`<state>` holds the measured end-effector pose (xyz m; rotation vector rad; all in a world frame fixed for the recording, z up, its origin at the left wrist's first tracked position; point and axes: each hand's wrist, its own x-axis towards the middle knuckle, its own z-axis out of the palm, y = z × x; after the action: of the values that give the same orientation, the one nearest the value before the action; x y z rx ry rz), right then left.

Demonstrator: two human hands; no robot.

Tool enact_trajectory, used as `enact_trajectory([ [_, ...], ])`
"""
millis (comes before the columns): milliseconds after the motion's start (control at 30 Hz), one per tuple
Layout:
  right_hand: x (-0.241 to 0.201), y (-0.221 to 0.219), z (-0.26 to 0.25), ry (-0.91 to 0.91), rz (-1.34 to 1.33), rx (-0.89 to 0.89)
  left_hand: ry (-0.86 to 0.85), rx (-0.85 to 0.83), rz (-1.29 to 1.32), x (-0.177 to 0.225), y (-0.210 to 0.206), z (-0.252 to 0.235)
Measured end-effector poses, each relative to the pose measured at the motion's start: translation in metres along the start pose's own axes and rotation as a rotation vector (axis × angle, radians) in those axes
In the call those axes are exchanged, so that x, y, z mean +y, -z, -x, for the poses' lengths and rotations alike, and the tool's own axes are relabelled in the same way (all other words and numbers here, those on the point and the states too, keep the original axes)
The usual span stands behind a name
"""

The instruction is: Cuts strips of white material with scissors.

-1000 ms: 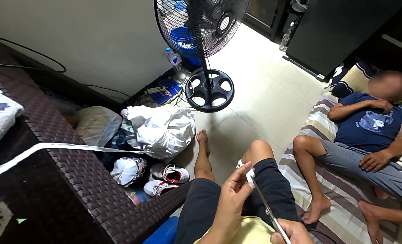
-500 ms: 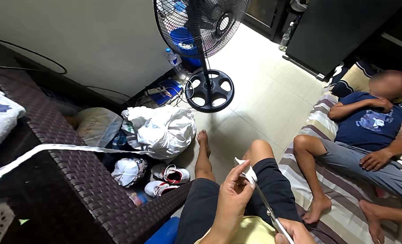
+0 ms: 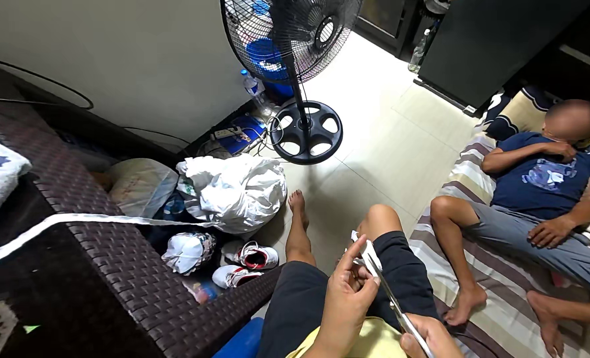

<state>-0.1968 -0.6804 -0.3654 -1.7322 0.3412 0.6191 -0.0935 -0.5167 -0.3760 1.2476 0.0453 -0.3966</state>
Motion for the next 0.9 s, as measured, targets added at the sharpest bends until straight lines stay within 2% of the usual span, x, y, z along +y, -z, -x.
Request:
enact_trajectory([
  [467,0.006,-0.003,0.002,0.010,-0.018,0.059,0.013,-0.023,-0.007,-0.001,0.001,0.001],
  [733,0.002,-0.002,0.009,-0.037,0.040,0.036,0.013,0.099,-0.077,0.004,0.007,-0.004],
  [900,0.004,-0.002,0.010,-0.007,0.018,0.025,0.027,0.140,-0.072,0.004,0.003,-0.005],
])
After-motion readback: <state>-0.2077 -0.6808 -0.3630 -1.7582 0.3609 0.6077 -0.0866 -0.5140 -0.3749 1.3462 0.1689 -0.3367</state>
